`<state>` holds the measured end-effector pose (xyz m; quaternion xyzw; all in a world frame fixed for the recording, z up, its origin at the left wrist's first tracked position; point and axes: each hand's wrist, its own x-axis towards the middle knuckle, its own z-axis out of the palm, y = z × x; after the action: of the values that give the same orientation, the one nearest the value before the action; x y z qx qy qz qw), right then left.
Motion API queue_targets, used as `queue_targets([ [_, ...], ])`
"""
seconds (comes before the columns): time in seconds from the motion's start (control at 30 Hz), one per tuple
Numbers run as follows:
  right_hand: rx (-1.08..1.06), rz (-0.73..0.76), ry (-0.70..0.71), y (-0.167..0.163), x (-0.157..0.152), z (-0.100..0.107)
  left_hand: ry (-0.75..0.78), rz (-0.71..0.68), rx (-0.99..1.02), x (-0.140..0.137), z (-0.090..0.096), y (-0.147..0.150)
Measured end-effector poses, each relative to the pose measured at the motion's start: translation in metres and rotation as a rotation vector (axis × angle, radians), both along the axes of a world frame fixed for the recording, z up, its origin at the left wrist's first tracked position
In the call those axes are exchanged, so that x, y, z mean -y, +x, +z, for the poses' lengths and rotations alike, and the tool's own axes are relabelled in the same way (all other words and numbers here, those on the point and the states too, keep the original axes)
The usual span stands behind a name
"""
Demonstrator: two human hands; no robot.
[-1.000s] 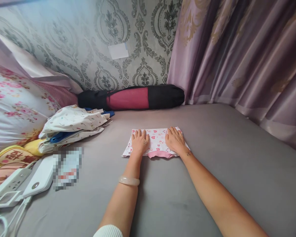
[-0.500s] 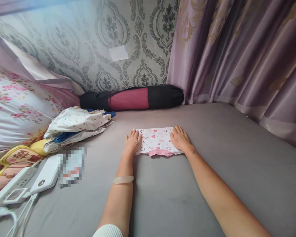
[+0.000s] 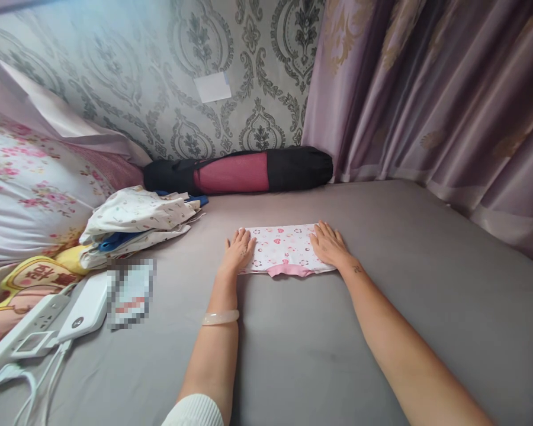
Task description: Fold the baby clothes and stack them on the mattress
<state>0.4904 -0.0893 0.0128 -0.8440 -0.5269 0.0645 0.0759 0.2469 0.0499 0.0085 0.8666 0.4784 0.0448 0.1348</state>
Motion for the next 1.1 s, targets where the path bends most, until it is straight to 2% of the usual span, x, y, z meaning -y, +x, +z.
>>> queue_targets([
  [0.23, 0.06, 0.018, 0.072, -0.012, -0.001, 0.008, 0.166, 0.008, -0.001, 0.007, 0.006, 0.008],
  [0.4, 0.071, 0.001, 0.016, -0.016, -0.002, 0.002, 0.09, -0.005, -0.036, 0.008, 0.001, 0.009],
  [0.67, 0.112, 0.009, 0.024, -0.012, -0.004, -0.004, 0.074, -0.009, -0.04, 0.009, 0.002, 0.008],
  [0.93, 0.133, 0.015, 0.102, -0.026, -0.007, 0.003, 0.192, -0.011, -0.018, 0.015, 0.006, 0.017],
  [1.1, 0.147, 0.015, 0.113, -0.033, -0.008, -0.004, 0.171, -0.033, -0.042, 0.022, 0.003, 0.023],
])
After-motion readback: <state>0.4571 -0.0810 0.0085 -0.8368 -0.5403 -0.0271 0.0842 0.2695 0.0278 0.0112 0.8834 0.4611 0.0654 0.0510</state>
